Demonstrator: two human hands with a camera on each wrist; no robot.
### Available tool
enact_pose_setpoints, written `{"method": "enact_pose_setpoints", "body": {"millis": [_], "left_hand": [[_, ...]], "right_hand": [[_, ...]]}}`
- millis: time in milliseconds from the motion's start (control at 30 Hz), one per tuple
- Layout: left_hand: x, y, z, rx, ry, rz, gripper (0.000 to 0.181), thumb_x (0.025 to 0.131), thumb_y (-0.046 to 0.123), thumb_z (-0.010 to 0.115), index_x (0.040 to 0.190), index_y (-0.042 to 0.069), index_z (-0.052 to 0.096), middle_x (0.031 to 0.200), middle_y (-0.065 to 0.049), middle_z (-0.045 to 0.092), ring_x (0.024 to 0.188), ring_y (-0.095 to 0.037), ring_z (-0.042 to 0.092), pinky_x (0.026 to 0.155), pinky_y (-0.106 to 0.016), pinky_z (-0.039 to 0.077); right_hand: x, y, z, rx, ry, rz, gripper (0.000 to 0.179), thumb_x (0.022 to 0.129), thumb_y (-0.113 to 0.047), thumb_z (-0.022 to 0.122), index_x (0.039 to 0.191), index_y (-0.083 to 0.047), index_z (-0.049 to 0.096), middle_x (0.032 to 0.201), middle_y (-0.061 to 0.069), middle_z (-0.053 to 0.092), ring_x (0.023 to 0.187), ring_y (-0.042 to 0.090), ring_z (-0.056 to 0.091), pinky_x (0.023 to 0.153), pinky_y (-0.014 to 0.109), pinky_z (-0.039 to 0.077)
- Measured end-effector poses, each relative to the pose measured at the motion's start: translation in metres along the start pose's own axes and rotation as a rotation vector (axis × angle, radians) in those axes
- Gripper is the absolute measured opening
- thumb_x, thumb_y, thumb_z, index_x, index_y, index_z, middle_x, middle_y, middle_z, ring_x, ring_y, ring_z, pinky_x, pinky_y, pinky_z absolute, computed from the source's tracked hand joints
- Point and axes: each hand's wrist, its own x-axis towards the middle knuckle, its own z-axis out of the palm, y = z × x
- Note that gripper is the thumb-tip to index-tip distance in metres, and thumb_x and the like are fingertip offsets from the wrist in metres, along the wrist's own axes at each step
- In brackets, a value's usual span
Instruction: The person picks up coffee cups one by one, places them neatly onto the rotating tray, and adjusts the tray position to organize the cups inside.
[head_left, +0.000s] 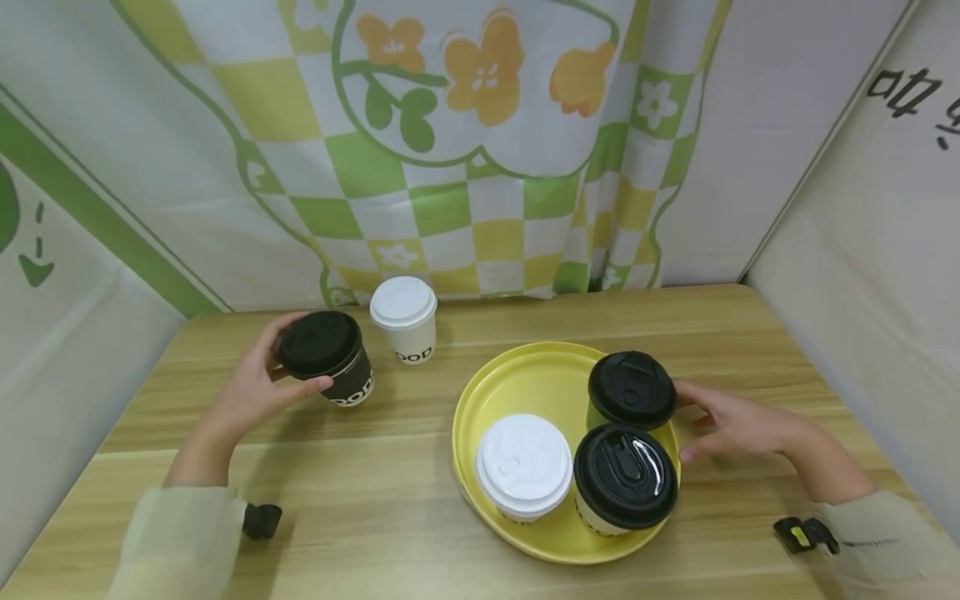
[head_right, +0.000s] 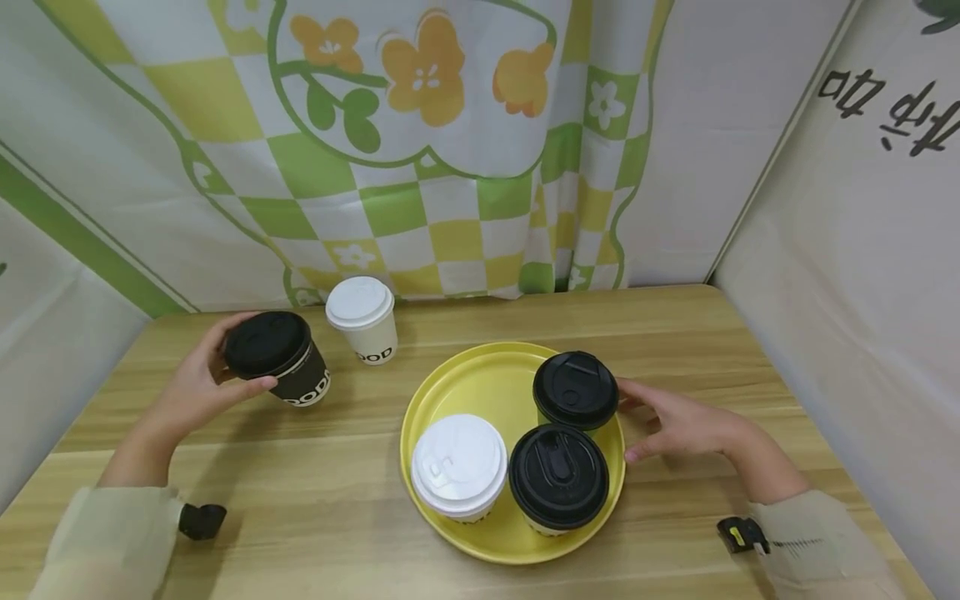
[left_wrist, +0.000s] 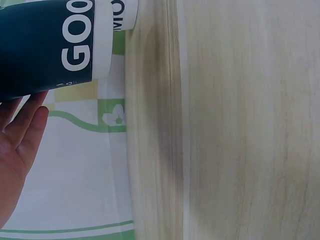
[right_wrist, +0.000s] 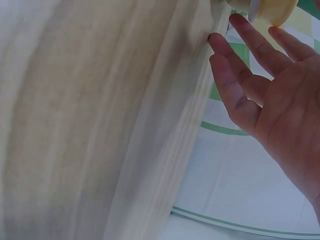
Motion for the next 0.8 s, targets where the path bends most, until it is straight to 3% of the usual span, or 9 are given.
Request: {"method": "enact_pose_setpoints", "body": {"millis": [167,233,333,467,733,800], "left_hand": [[-0.002,0.004,0.003,0.021,-0.006,0.033,0.085,0.083,0.014,0.081,0.153,0.019,0.032,0.135,0.009,0.051,0.109,0.01,0.05,0.09,-0.027,0.046],[-0.002,0.005,0.005,0.012,-0.009,0.046,0.086,0.083,0.012,0.081,0.153,0.019,0.032,0.134,0.011,0.051,0.11,0.01,0.051,0.089,-0.021,0.045],[-0.002,0.006,0.006,0.006,-0.014,0.06,0.086,0.082,0.01,0.081,0.153,0.018,0.032,0.133,0.014,0.051,0.11,0.009,0.052,0.089,-0.018,0.045],[-0.003,0.007,0.007,0.015,-0.021,0.063,0.086,0.082,0.011,0.081,0.153,0.018,0.032,0.133,0.015,0.051,0.109,0.009,0.052,0.089,-0.022,0.045],[-0.001,0.01,0.01,-0.003,-0.021,0.077,0.087,0.08,0.009,0.082,0.152,0.016,0.034,0.131,0.015,0.051,0.108,0.008,0.053,0.087,-0.015,0.045],[-0.001,0.01,0.011,-0.01,-0.019,0.081,0.087,0.08,0.008,0.082,0.152,0.015,0.034,0.13,0.014,0.052,0.108,0.008,0.053,0.088,-0.019,0.046]], "right_hand": [[0.003,0.006,-0.003,0.045,-0.038,-0.017,0.083,0.084,-0.016,0.08,0.149,0.006,0.033,0.138,-0.005,0.05,0.119,-0.01,0.045,0.091,0.037,0.053],[0.004,0.007,-0.004,0.049,-0.052,-0.012,0.084,0.084,-0.016,0.079,0.149,0.007,0.031,0.14,-0.001,0.05,0.12,-0.01,0.045,0.092,0.044,0.054],[0.007,0.008,-0.006,0.064,-0.062,0.011,0.086,0.083,-0.016,0.08,0.15,0.007,0.031,0.143,0.016,0.049,0.12,-0.013,0.043,0.093,0.057,0.051],[0.011,0.007,-0.008,0.081,-0.076,0.018,0.087,0.083,-0.017,0.08,0.149,0.009,0.03,0.143,0.033,0.045,0.119,-0.016,0.042,0.094,0.065,0.048],[0.012,0.009,-0.011,0.074,-0.074,0.027,0.085,0.085,-0.015,0.078,0.15,0.008,0.029,0.143,0.03,0.045,0.12,-0.014,0.044,0.094,0.062,0.049],[0.009,0.007,-0.012,0.048,-0.053,0.036,0.083,0.086,-0.016,0.077,0.151,0.007,0.029,0.143,0.03,0.046,0.122,-0.007,0.046,0.093,0.06,0.05]]}}
